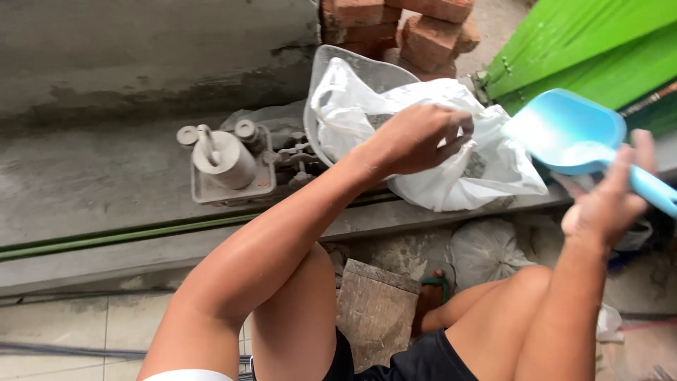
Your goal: Scooping grey powder from a plastic bag into a container using a small blue scoop.
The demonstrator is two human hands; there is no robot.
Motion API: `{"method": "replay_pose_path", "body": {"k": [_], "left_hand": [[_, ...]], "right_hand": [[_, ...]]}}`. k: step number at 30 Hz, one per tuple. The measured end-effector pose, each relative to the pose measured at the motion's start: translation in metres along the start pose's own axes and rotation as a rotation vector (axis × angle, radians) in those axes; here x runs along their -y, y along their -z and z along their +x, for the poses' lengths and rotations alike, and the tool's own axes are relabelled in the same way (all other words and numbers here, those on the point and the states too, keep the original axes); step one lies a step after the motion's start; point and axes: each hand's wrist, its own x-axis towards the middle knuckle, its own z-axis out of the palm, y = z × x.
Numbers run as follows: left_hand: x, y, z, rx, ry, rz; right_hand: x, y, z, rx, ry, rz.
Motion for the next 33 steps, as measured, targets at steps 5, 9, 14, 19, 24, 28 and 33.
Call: {"method": "replay_pose_path", "body": {"k": [5, 9, 14, 19, 24, 28, 33], "left_hand": [[0.021, 0.048, -0.018, -0.135, 0.075, 0.271], [0.037, 0.080, -0.047, -0.211, 0.231, 0.640], [0.064, 0.084, -0.081, -0.052, 0.601, 0.736], [0.054, 0.095, -0.089, -0.039, 0.795, 0.450], [0.053, 0.097, -0.084, -0.289, 0.934, -0.003], [0.062, 0.097, -0.080, -0.387, 0.881, -0.086], [0.026, 0.121, -0.068, -0.118, 1.022, 0.261]], "right_hand": [[0.031, -0.031, -0.010, -0.327, -0.100, 0.334], [0.041, -0.062, -0.028, -0.297, -0.070, 0.558], [0.028, -0.090, -0.054, 0.273, 0.469, 0.548], [0.063, -0.120, -0.099, 0.336, 0.494, 0.392], [0.094, -0.142, -0.114, 0.552, 0.651, 0.092], [0.085, -0.133, -0.100, 0.536, 0.711, -0.195], [0.088, -0.129, -0.100, 0.605, 0.741, -0.199]]}}
